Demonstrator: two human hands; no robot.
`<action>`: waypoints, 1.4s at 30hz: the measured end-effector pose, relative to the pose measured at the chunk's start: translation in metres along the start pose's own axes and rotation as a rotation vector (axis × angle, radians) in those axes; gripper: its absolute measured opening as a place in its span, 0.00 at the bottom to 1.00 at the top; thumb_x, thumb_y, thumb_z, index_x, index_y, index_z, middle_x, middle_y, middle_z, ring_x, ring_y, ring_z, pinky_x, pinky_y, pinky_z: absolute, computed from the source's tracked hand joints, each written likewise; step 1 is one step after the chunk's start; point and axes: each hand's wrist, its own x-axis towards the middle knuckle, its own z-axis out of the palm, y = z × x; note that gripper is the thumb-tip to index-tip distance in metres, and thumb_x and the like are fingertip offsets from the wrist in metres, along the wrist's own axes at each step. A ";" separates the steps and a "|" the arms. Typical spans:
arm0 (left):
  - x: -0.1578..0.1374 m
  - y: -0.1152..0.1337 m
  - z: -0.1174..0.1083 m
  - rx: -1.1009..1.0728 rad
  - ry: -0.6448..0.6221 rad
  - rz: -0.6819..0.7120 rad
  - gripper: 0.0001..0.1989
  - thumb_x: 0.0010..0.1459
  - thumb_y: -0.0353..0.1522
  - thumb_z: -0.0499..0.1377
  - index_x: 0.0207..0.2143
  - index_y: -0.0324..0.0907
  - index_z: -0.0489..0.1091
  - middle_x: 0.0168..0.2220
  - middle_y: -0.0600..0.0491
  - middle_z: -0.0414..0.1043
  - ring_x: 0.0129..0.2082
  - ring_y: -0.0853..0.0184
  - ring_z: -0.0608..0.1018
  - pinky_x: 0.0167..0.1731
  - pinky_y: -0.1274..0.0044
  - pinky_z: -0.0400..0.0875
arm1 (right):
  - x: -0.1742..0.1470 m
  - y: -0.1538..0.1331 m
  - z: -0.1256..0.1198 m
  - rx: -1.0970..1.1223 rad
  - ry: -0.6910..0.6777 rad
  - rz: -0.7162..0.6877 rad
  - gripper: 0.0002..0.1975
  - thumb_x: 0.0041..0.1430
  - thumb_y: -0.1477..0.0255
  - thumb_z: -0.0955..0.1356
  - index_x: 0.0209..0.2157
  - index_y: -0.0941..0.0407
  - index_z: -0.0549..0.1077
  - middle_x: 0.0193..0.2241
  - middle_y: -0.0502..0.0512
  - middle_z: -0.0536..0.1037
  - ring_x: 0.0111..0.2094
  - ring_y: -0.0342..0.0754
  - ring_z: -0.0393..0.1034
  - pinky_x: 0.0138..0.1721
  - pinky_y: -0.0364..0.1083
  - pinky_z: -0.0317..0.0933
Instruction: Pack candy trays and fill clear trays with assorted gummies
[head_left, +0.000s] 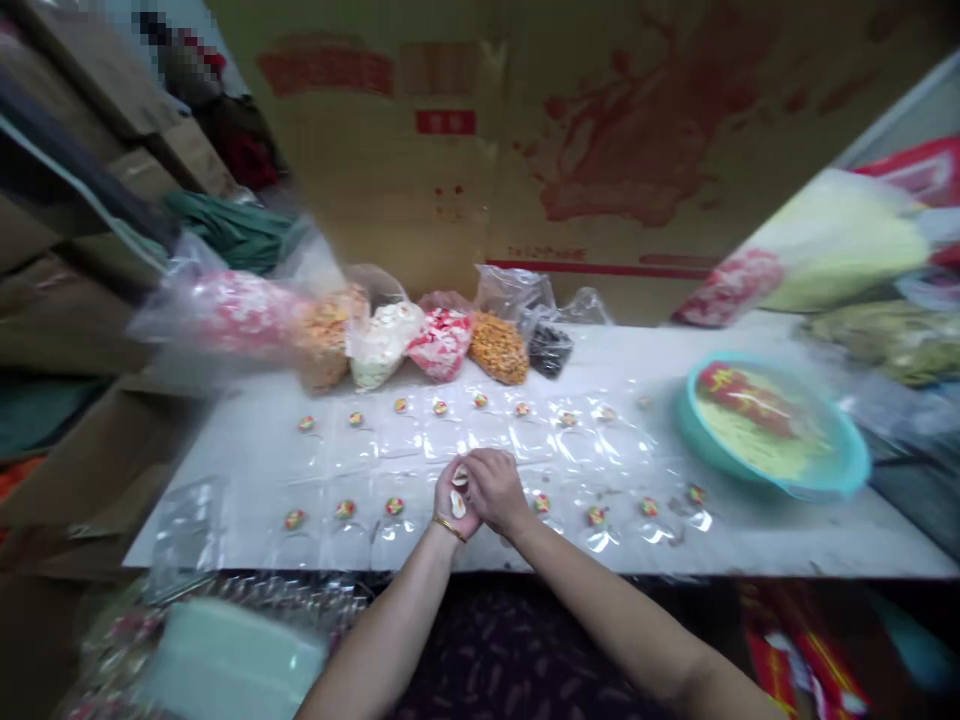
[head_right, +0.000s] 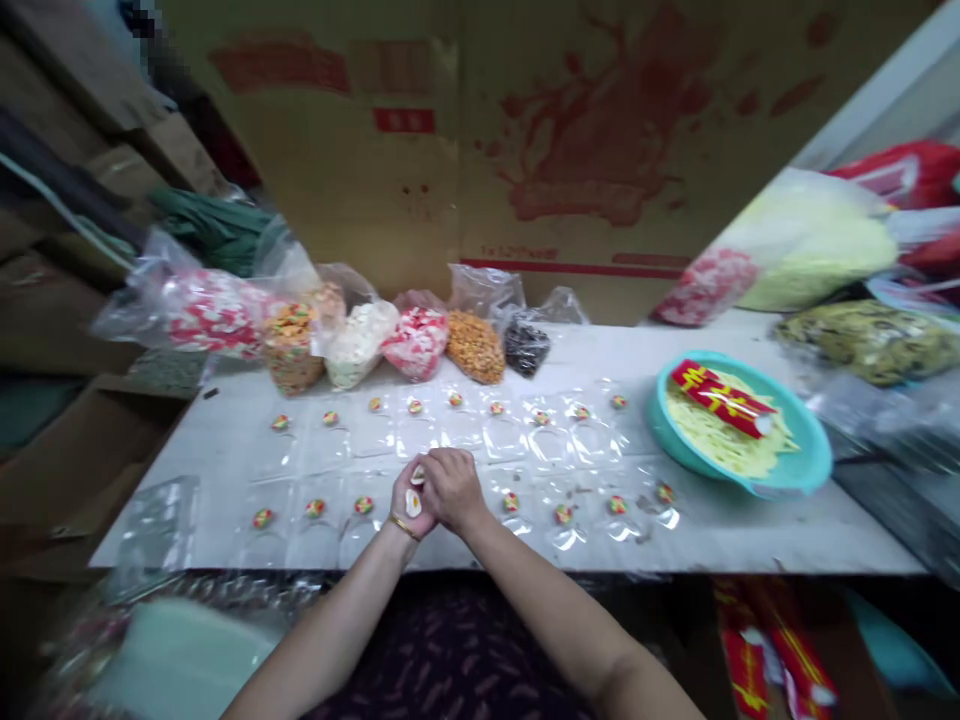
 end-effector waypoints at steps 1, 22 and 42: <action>0.005 -0.010 0.001 -0.020 0.028 -0.001 0.09 0.53 0.32 0.51 0.26 0.36 0.67 0.22 0.53 0.70 0.25 0.72 0.75 0.29 0.82 0.68 | -0.003 0.009 -0.006 0.035 0.013 0.012 0.13 0.56 0.75 0.59 0.41 0.56 0.69 0.37 0.57 0.73 0.42 0.48 0.63 0.45 0.51 0.54; 0.068 -0.123 0.022 0.312 0.117 -0.144 0.06 0.52 0.29 0.52 0.30 0.40 0.69 0.31 0.49 0.74 0.31 0.62 0.77 0.23 0.75 0.70 | -0.071 0.235 -0.135 0.835 0.324 1.190 0.14 0.33 0.68 0.70 0.27 0.58 0.73 0.22 0.49 0.72 0.22 0.40 0.64 0.24 0.42 0.62; 0.029 -0.111 -0.012 0.285 0.328 0.017 0.07 0.53 0.27 0.52 0.30 0.40 0.70 0.32 0.48 0.75 0.29 0.63 0.77 0.20 0.77 0.70 | -0.008 0.404 -0.145 -0.129 0.094 0.883 0.11 0.50 0.76 0.59 0.30 0.59 0.71 0.35 0.56 0.71 0.39 0.47 0.61 0.43 0.44 0.53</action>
